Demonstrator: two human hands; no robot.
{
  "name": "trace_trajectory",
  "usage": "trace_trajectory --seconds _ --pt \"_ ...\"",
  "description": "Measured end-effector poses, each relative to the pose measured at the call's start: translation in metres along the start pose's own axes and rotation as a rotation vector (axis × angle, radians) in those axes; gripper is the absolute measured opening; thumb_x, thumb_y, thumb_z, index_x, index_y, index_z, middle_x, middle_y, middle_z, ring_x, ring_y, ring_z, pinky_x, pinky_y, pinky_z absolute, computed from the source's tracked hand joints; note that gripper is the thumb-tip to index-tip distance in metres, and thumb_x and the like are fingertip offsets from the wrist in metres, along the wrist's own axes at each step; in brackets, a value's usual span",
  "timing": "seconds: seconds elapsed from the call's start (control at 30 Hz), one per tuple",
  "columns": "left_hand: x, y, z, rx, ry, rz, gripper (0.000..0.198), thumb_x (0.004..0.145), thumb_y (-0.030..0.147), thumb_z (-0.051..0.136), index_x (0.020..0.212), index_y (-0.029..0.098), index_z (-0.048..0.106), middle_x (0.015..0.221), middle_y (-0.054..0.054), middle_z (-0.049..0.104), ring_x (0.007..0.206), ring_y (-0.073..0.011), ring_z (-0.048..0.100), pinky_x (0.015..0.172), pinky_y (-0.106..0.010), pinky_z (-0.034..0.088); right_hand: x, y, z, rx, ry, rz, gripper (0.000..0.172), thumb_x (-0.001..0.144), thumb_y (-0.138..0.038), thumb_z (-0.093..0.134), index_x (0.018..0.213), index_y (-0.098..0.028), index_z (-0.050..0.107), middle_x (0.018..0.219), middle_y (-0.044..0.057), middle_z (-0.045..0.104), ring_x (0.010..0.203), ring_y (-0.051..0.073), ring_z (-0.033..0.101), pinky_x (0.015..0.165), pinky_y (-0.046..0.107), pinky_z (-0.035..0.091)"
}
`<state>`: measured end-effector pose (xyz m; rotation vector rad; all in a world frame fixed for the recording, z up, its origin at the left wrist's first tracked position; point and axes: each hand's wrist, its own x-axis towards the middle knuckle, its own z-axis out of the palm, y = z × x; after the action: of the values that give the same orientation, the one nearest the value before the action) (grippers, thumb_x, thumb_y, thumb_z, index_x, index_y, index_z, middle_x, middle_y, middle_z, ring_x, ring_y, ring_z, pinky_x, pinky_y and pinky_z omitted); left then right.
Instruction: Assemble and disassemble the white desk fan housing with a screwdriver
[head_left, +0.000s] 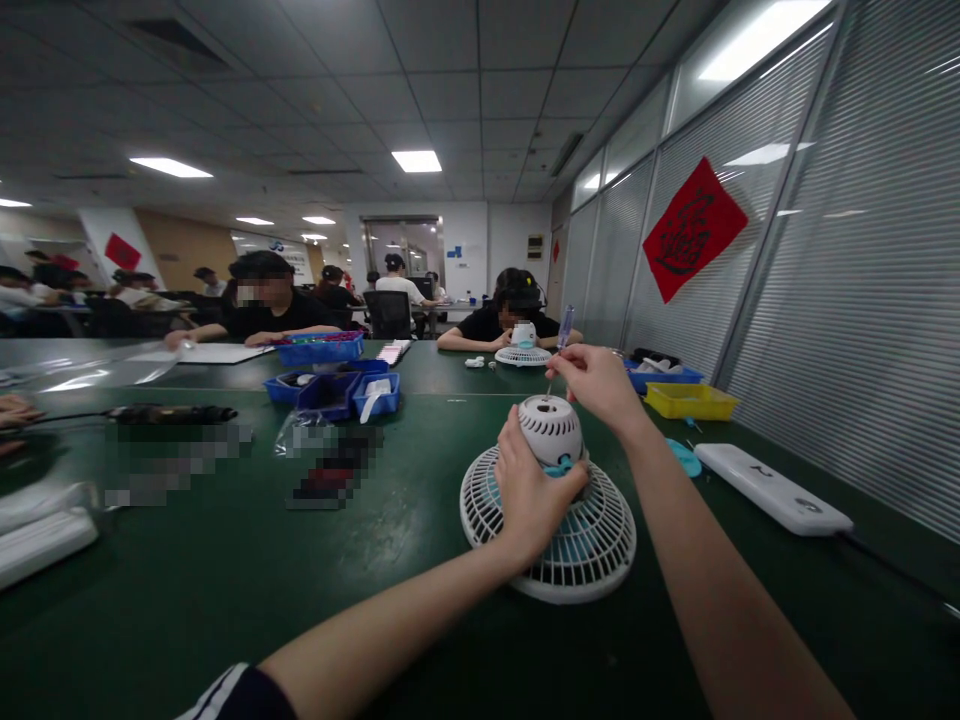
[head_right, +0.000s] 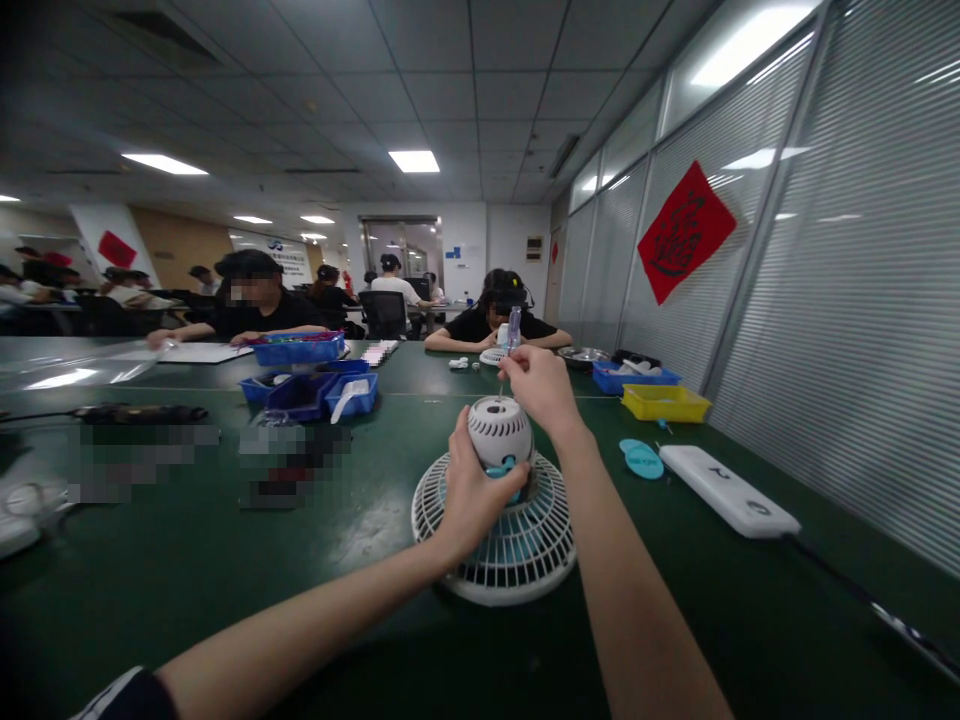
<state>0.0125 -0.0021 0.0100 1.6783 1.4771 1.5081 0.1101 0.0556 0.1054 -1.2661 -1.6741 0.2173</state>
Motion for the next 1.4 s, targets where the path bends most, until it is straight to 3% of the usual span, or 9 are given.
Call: trace_trajectory --seconds 0.2,0.43,0.7,1.03,1.17,1.4 --pt "-0.0002 0.0000 -0.0001 0.012 -0.012 0.003 0.090 0.066 0.031 0.068 0.142 0.019 0.020 0.142 -0.016 0.036 0.135 -0.0311 0.033 0.111 -0.046 0.025 0.0006 0.0037 0.0004 -0.121 0.074 -0.061 0.019 0.082 -0.027 0.056 0.066 -0.017 0.060 0.071 0.008 0.070 0.057 0.016 0.060 0.054 0.026 0.043" --pt "-0.0006 -0.0005 -0.0001 -0.002 -0.004 -0.001 0.090 0.065 0.030 0.067 0.141 0.018 0.021 0.141 -0.016 0.037 0.133 -0.0305 0.035 0.110 -0.045 0.026 -0.0009 -0.0023 0.0002 0.066 0.036 0.033 0.017 0.079 -0.025 0.061 0.066 -0.015 0.058 0.067 0.006 0.069 0.042 0.010 0.051 0.045 0.024 0.039" --pt "0.0000 -0.0008 -0.0002 0.002 -0.011 0.003 0.090 0.066 0.029 0.067 0.142 0.016 0.020 0.141 -0.017 0.037 0.133 -0.0306 0.035 0.109 -0.045 0.028 0.0015 -0.0004 0.0003 0.104 -0.026 0.009 0.016 0.082 -0.017 0.053 0.068 -0.014 0.061 0.074 0.007 0.072 0.037 0.007 0.046 0.045 0.023 0.041" --pt "0.0006 -0.0016 -0.0001 0.012 -0.018 -0.002 0.091 0.067 0.032 0.068 0.142 0.017 0.019 0.142 -0.016 0.036 0.134 -0.0303 0.033 0.110 -0.045 0.026 -0.0003 -0.0020 -0.0021 -0.081 0.032 -0.045 0.016 0.080 -0.022 0.058 0.066 -0.016 0.059 0.069 0.007 0.070 0.052 0.014 0.059 0.047 0.024 0.042" --pt "0.0010 -0.0015 -0.0008 -0.005 -0.033 -0.018 0.092 0.066 0.033 0.069 0.142 0.019 0.019 0.143 -0.015 0.035 0.134 -0.0307 0.033 0.110 -0.045 0.025 -0.0025 -0.0049 -0.0019 0.045 0.011 0.009 0.012 0.078 -0.024 0.060 0.069 -0.016 0.059 0.068 0.007 0.069 0.049 0.013 0.057 0.039 0.022 0.038" --pt "0.0012 -0.0029 -0.0004 0.003 -0.022 -0.001 0.091 0.067 0.033 0.067 0.142 0.018 0.019 0.143 -0.016 0.035 0.134 -0.0308 0.033 0.110 -0.046 0.025 -0.0006 -0.0021 0.0000 0.134 -0.037 0.026 0.012 0.079 -0.019 0.059 0.069 -0.014 0.060 0.072 0.008 0.071 0.039 0.007 0.047 0.039 0.021 0.039"
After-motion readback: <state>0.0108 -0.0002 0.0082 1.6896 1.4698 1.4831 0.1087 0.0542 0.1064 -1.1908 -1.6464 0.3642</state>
